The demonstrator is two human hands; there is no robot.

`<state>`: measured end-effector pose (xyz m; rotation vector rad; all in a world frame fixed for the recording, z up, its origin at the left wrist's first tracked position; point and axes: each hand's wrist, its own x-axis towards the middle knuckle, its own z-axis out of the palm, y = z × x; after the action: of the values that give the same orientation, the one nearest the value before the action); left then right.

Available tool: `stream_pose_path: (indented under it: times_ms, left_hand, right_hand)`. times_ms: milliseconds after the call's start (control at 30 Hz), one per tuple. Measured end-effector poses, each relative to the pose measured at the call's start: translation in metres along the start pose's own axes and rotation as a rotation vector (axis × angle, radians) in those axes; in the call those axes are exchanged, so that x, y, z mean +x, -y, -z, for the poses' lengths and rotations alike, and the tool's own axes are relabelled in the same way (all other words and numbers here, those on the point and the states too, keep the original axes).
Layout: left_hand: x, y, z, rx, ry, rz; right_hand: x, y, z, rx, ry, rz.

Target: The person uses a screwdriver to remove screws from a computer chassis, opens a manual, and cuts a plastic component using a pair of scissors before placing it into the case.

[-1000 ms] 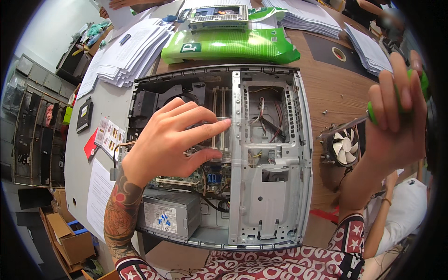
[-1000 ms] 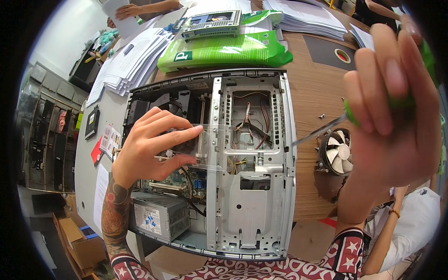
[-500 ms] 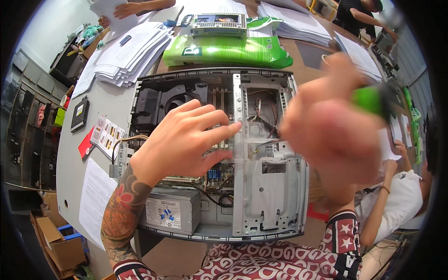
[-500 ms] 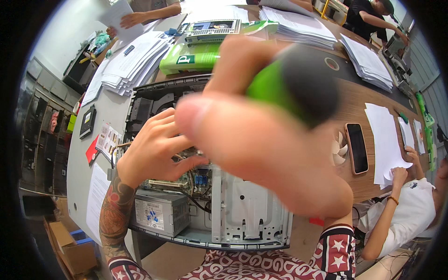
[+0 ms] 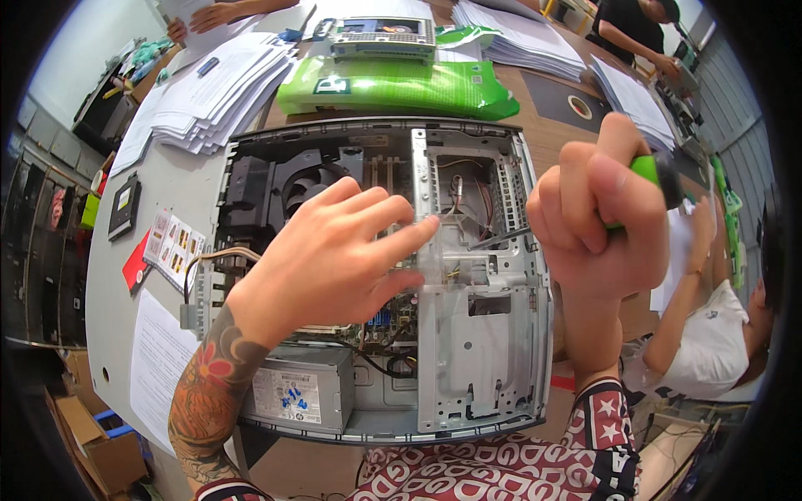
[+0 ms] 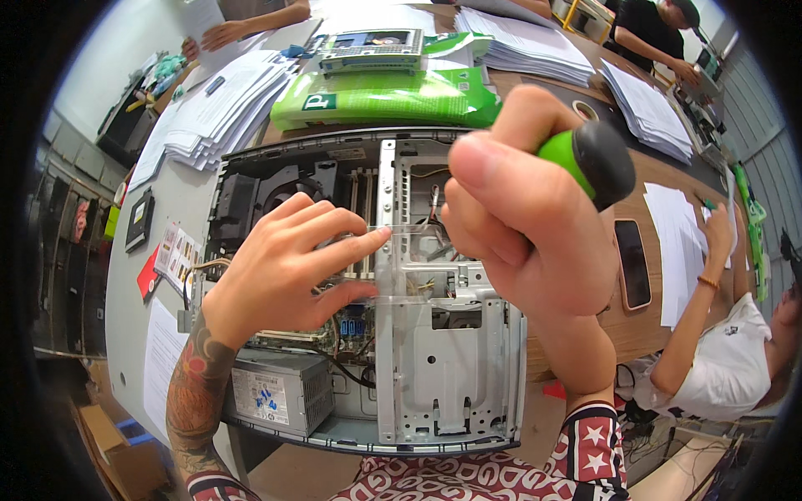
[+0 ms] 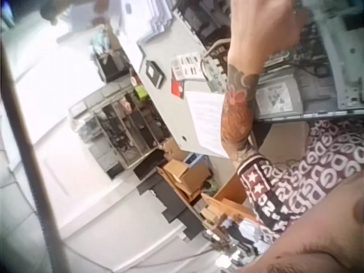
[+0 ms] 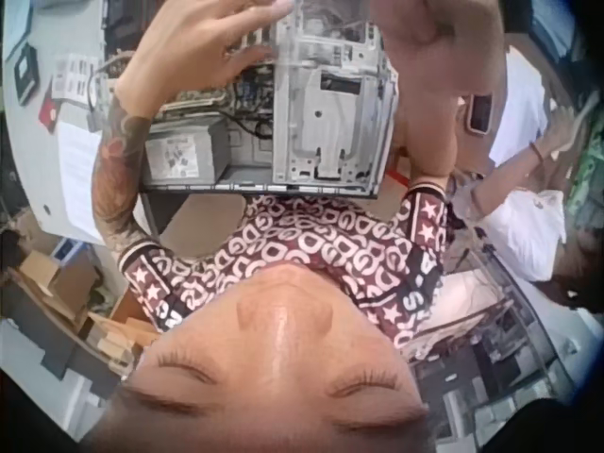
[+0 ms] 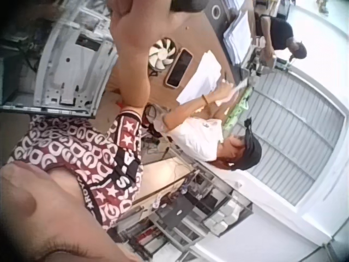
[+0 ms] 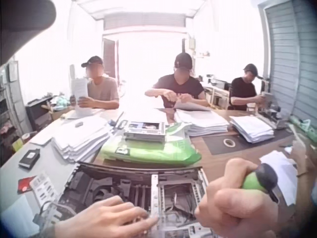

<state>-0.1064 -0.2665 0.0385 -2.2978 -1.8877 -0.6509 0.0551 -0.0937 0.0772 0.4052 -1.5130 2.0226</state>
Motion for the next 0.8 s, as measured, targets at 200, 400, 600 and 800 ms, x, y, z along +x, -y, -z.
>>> stream_pose_path:
  times_ms: [200, 400, 600, 800]
  left_hand:
    - [0.011, -0.022, -0.019, 0.083, -0.009, 0.018]
    - [0.021, -0.027, -0.016, 0.046, 0.021, 0.048]
    - [0.021, -0.026, -0.017, 0.030, 0.019, 0.065]
    - [0.039, -0.034, -0.016, -0.012, 0.101, 0.061]
  right_hand:
    - [-0.002, 0.018, 0.000, -0.286, -0.122, -0.019]
    - [0.004, -0.022, 0.010, -0.563, -0.098, 0.052]
    - [-0.001, 0.028, 0.008, -0.380, -0.182, -0.055]
    - [-0.010, 0.053, 0.032, -0.129, -0.001, -0.057]
